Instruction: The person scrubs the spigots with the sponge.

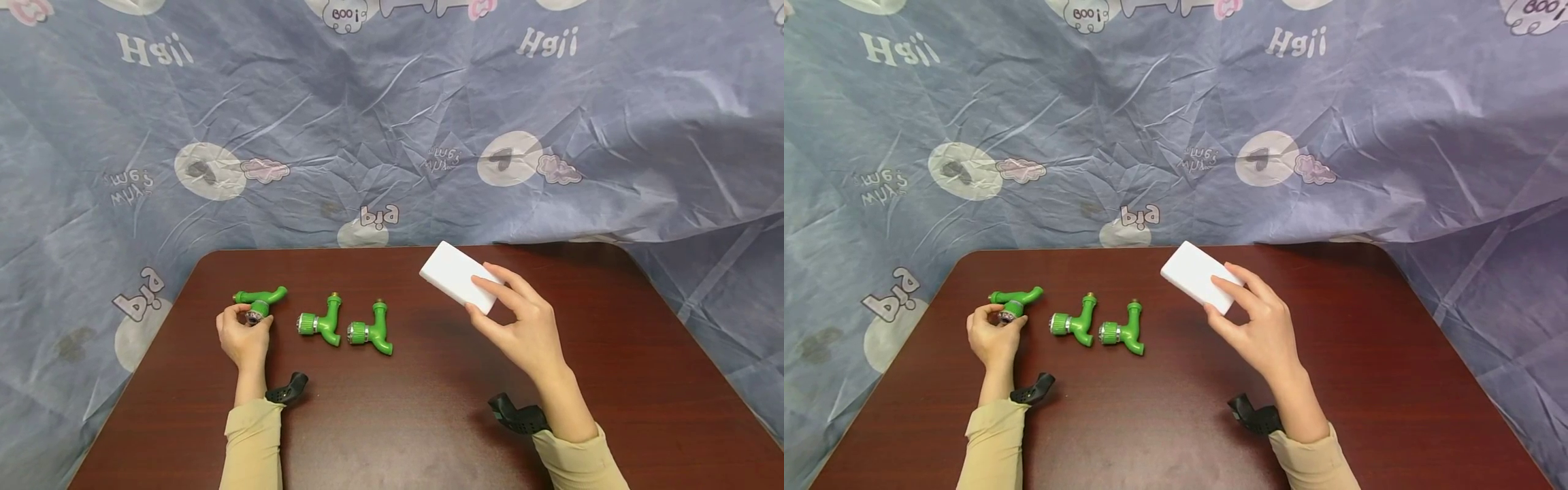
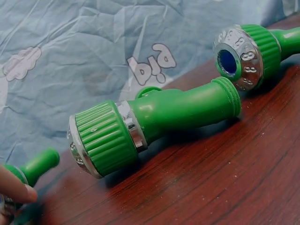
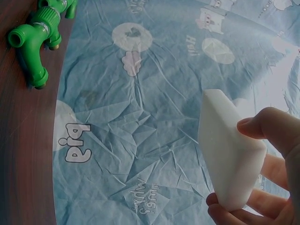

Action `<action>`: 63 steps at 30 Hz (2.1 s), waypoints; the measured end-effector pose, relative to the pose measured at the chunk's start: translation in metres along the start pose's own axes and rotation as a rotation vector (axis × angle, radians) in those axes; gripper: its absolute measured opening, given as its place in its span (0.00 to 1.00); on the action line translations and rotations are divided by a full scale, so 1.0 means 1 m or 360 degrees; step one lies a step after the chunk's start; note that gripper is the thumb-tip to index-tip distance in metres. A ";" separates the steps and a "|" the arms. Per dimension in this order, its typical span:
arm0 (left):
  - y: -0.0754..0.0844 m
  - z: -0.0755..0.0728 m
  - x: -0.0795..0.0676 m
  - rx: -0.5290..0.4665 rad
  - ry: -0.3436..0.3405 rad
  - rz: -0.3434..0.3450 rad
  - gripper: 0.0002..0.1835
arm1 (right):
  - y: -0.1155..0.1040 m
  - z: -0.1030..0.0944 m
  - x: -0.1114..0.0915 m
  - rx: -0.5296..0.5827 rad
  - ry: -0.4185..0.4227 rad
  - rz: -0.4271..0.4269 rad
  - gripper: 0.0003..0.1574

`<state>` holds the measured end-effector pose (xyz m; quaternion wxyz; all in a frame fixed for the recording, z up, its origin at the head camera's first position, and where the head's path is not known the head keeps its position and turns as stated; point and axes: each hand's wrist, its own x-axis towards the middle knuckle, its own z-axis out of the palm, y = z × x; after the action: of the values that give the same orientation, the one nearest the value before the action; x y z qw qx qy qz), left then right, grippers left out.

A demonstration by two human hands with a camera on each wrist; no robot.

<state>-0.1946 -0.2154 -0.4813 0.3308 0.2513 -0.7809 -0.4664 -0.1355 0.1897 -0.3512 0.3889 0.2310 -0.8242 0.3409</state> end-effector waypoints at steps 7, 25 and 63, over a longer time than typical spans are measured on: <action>0.000 0.000 -0.001 0.0084 -0.0081 0.0015 0.21 | 0.002 0.001 -0.001 0.0003 -0.0007 -0.0001 0.22; 0.030 -0.012 -0.002 -0.0112 -0.0455 0.0091 0.17 | 0.002 -0.001 0.001 0.0004 -0.0016 0.0009 0.23; 0.039 -0.011 -0.005 -0.0282 -0.1364 -0.0014 0.31 | 0.003 -0.001 0.001 0.0043 -0.0023 0.0001 0.23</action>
<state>-0.1866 -0.2009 -0.4441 -0.0049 0.0090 -0.8035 -0.5952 -0.1372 0.1926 -0.3512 0.3797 0.2385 -0.8223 0.3504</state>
